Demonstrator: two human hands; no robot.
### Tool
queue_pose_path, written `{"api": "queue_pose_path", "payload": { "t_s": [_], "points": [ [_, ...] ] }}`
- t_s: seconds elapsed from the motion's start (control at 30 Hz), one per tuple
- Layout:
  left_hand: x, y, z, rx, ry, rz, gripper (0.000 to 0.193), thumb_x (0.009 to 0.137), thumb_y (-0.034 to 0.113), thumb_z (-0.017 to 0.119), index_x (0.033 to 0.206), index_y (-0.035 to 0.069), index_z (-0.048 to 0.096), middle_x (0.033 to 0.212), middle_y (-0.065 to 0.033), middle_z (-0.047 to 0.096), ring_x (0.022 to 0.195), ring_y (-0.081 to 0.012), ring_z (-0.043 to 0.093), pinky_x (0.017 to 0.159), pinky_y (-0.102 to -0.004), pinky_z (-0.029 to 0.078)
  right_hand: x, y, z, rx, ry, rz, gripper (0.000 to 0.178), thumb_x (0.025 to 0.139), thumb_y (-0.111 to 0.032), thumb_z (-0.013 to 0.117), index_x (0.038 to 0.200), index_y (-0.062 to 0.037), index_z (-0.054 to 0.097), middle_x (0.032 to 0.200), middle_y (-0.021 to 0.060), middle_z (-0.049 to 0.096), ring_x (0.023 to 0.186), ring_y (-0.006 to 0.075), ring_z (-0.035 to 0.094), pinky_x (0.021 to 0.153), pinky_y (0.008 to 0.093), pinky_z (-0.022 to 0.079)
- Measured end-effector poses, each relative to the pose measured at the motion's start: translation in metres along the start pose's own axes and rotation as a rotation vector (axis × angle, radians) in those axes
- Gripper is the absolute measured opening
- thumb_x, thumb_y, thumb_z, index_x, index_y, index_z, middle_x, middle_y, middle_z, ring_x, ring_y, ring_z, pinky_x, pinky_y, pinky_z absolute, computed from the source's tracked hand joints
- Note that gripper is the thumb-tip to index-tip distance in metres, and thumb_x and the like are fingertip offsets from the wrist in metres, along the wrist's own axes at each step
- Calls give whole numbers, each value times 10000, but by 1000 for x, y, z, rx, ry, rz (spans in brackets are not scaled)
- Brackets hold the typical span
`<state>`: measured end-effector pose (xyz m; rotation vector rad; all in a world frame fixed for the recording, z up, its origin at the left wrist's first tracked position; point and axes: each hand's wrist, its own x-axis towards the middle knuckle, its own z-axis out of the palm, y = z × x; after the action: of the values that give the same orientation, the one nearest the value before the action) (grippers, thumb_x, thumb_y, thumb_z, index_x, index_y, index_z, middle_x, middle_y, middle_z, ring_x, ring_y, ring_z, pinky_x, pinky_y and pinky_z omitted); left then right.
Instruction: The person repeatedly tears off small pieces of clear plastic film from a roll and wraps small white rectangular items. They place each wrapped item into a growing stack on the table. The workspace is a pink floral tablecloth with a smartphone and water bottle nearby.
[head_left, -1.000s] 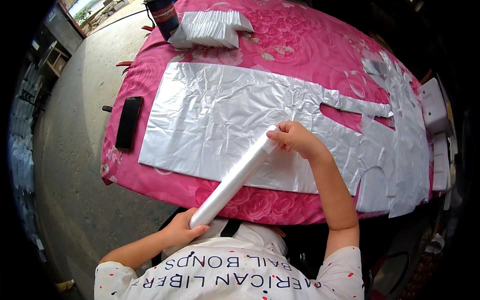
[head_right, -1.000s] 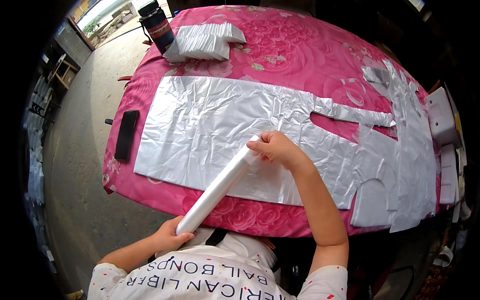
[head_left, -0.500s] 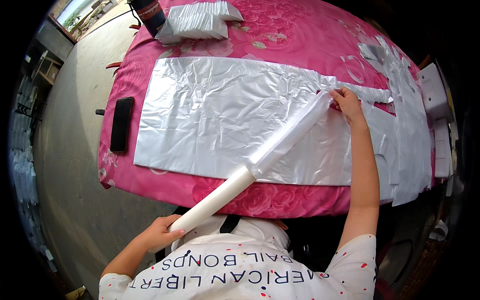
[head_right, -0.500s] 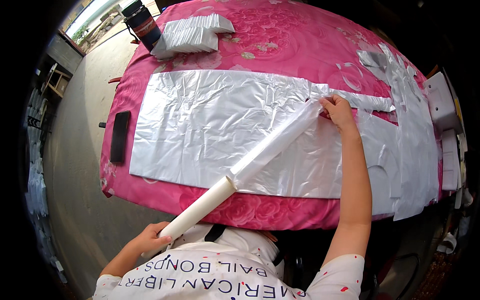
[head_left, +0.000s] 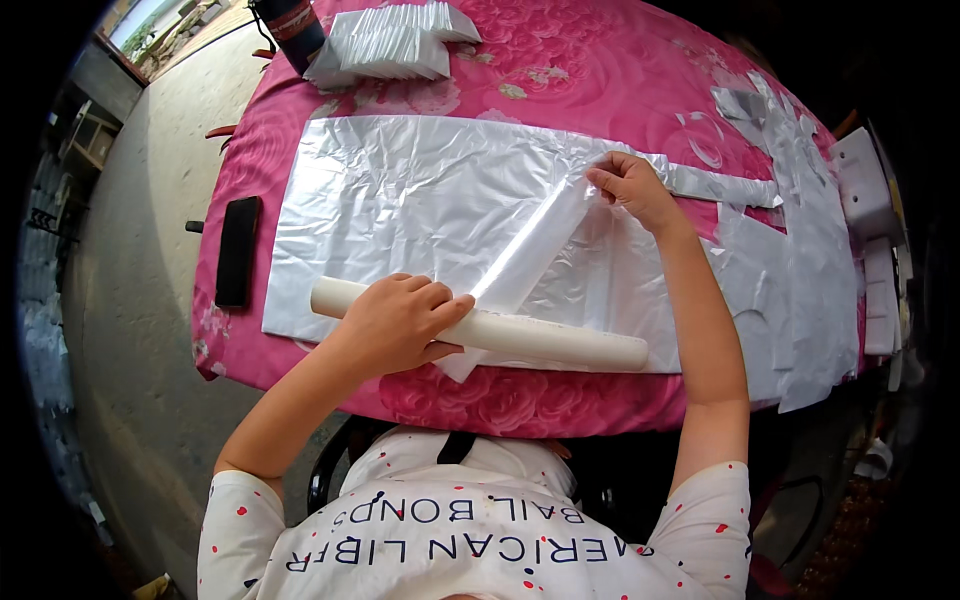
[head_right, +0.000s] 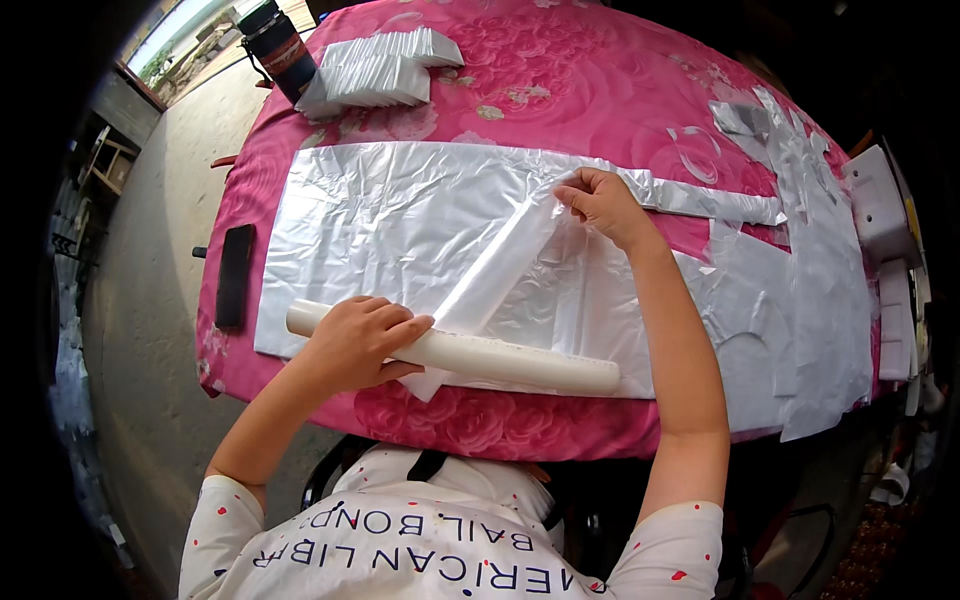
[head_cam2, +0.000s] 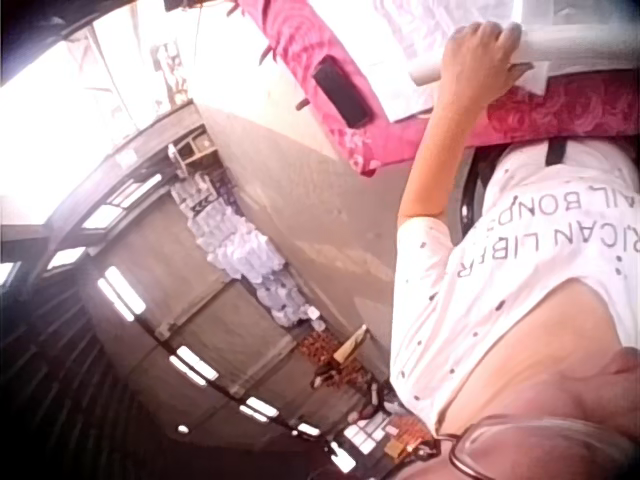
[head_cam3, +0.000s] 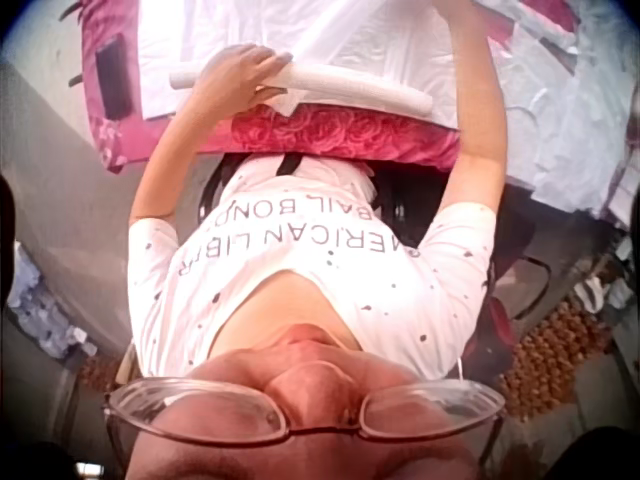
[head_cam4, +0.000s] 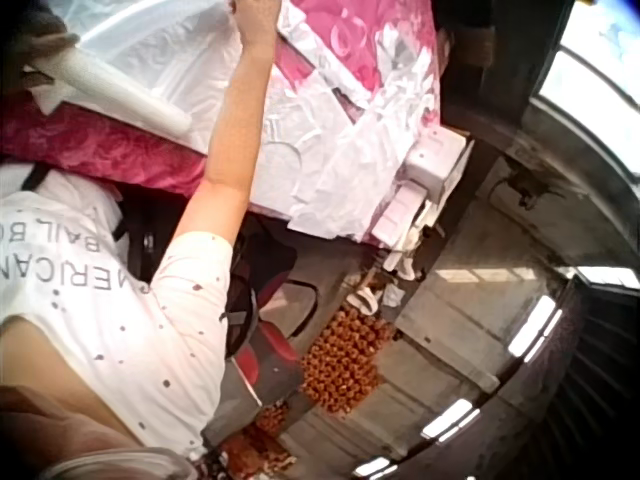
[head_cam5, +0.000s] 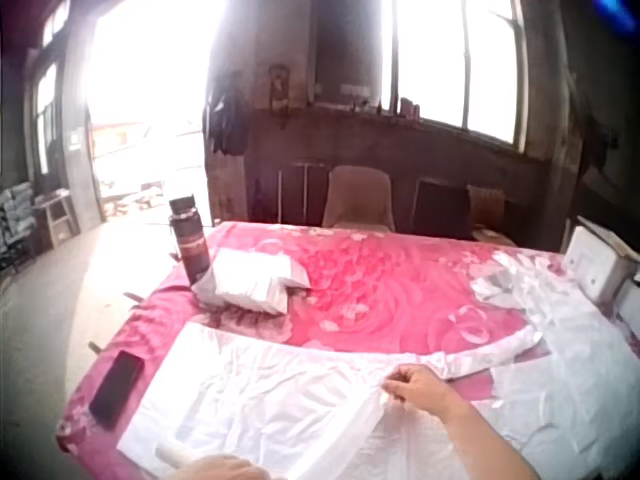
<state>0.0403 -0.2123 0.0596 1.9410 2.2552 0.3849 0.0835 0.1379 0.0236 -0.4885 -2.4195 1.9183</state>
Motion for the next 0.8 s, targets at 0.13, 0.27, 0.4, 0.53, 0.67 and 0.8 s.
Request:
{"api": "queue_pose_path", "payload": {
  "t_s": [0.13, 0.27, 0.4, 0.53, 0.67, 0.8],
  "points": [
    [31, -5, 21, -2, 417, 232, 435, 675, 189, 726, 1059, 82, 553, 939, -54, 566, 813, -243, 579, 754, -386, 485, 12, -14, 21, -46, -54, 7, 161, 832, -182, 652, 882, -32, 624, 722, -28, 564, 617, 44, 482, 561, 193, 409],
    [4, -9, 57, -193, 172, 338, 538, 737, 300, 662, 1163, 14, 501, 1212, -138, 466, 1092, -297, 475, 937, -415, 393, 24, -6, 24, -87, -51, 12, 178, 822, -191, 662, 884, -28, 624, 723, -23, 565, 614, 50, 484, 564, 196, 408],
    [-8, 10, 53, -113, -109, 241, 873, 787, 618, 459, 1322, -61, 335, 1412, -235, 281, 1317, -347, 272, 1088, -430, 203, 26, -4, 23, -91, -2, 60, 243, 813, -204, 663, 946, -7, 612, 832, 38, 595, 681, 95, 533, 623, 230, 442],
    [-15, 32, 61, -34, -91, 153, 905, 797, 663, 396, 1324, -68, 325, 1410, -231, 289, 1328, -336, 260, 1099, -424, 167, -1, -19, 46, -236, 366, -74, 371, 830, -228, 630, 1107, 8, 554, 1112, 151, 536, 977, 207, 532, 825, 318, 445],
    [-20, 52, 74, -3, -55, 66, 894, 794, 645, 421, 1330, -63, 325, 1407, -216, 304, 1326, -322, 270, 1093, -427, 179, -93, -33, 99, -587, 40, -361, 459, 798, -230, 644, 1194, -30, 527, 1123, 157, 534, 1039, 282, 507, 902, 365, 414],
    [-21, 62, 80, -15, -26, 46, 871, 800, 628, 434, 1325, -61, 342, 1409, -215, 304, 1335, -328, 253, 1095, -433, 170, -139, -16, 123, -865, 67, -421, 471, 745, -192, 668, 1187, -71, 557, 1063, 99, 563, 950, 273, 531, 840, 375, 431]
  ]
}}
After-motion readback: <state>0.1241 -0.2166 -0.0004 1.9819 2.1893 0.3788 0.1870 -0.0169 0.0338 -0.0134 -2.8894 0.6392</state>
